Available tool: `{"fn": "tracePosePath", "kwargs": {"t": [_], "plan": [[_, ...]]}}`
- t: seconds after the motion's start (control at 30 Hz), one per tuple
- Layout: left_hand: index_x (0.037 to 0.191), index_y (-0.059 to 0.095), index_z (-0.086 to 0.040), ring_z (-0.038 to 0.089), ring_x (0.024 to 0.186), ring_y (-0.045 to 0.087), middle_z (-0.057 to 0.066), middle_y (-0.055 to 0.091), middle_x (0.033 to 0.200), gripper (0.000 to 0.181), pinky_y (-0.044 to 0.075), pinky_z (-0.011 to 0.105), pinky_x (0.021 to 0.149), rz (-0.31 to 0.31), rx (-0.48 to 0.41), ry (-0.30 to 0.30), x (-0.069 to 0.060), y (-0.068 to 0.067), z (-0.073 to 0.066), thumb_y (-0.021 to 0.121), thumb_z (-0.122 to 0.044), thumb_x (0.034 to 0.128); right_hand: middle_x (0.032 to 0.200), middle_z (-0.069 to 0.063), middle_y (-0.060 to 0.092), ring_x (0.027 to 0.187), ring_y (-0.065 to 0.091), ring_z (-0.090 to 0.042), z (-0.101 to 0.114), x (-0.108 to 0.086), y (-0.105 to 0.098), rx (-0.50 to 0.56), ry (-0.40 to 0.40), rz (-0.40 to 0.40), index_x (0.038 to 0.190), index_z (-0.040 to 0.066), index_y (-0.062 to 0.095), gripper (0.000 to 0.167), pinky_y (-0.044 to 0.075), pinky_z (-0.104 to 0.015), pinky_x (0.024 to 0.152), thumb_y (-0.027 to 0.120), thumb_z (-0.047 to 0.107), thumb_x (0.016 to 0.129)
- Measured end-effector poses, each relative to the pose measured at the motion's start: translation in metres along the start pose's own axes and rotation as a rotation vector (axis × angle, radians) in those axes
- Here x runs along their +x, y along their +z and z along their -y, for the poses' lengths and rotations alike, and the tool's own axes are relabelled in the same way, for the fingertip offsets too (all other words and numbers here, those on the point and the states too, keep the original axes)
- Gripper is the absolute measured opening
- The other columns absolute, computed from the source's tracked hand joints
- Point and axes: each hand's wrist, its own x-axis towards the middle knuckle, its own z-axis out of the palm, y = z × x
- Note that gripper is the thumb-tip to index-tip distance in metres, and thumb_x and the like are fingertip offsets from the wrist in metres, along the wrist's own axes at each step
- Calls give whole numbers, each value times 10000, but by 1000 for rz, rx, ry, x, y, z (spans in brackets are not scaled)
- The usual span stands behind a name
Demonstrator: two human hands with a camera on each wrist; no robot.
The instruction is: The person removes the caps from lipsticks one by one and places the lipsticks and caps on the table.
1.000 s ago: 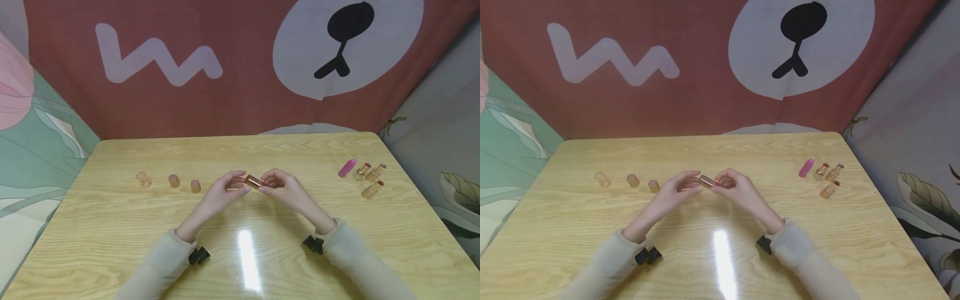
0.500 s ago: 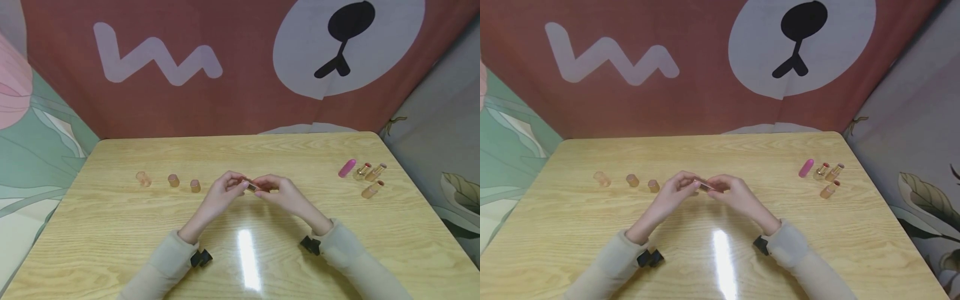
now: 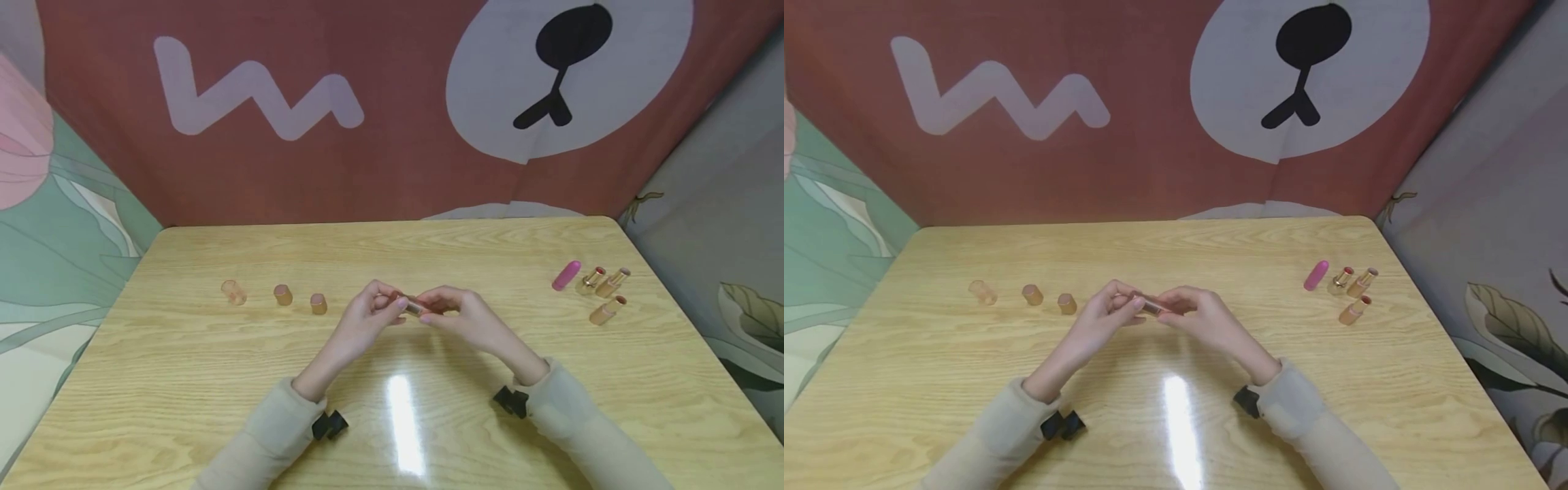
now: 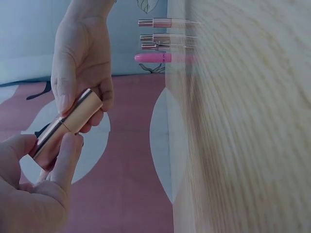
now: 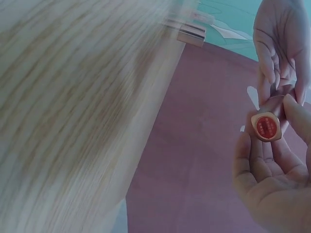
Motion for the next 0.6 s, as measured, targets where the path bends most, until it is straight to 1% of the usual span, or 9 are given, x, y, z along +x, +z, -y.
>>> {"fn": "tracePosePath", "kwargs": {"t": [0.2, 0.37, 0.43, 0.53, 0.6], "plan": [[1147, 453, 51, 313, 1122, 619, 264, 603, 1187, 220, 546, 342, 928, 31, -8, 9, -1, -2, 2, 486, -110, 1000, 1041, -119, 704, 933, 640, -164, 1, -1, -2, 5, -27, 12, 1138, 36, 657, 281, 530, -305, 813, 677, 166, 889], [1158, 441, 66, 311, 1107, 623, 279, 595, 1181, 233, 547, 328, 925, 45, -10, 17, 0, -4, 4, 463, -111, 1009, 1032, -119, 706, 928, 642, -161, 1, -1, -3, -6, -44, 17, 1115, 27, 661, 259, 519, -350, 858, 681, 141, 883], [1166, 436, 73, 309, 1096, 628, 286, 591, 1179, 239, 548, 328, 923, 47, -8, 19, 1, -4, 4, 457, -108, 1011, 1034, -120, 705, 929, 642, -164, 1, -1, -3, -8, -47, 19, 1110, 25, 661, 256, 511, -373, 877, 684, 131, 879], [1171, 427, 81, 315, 1094, 630, 299, 586, 1187, 244, 546, 330, 925, 41, -15, 19, 2, -5, 5, 452, -103, 1011, 1033, -117, 704, 928, 641, -163, 0, -2, -4, -14, -43, 21, 1112, 28, 659, 261, 505, -369, 888, 689, 129, 874], [1171, 423, 79, 319, 1097, 631, 304, 586, 1197, 248, 547, 331, 924, 27, -18, 23, 2, -5, 6, 447, -112, 1015, 1026, -115, 706, 921, 642, -160, 0, -2, -4, -20, -37, 12, 1114, 29, 659, 265, 513, -359, 876, 693, 128, 871]]}}
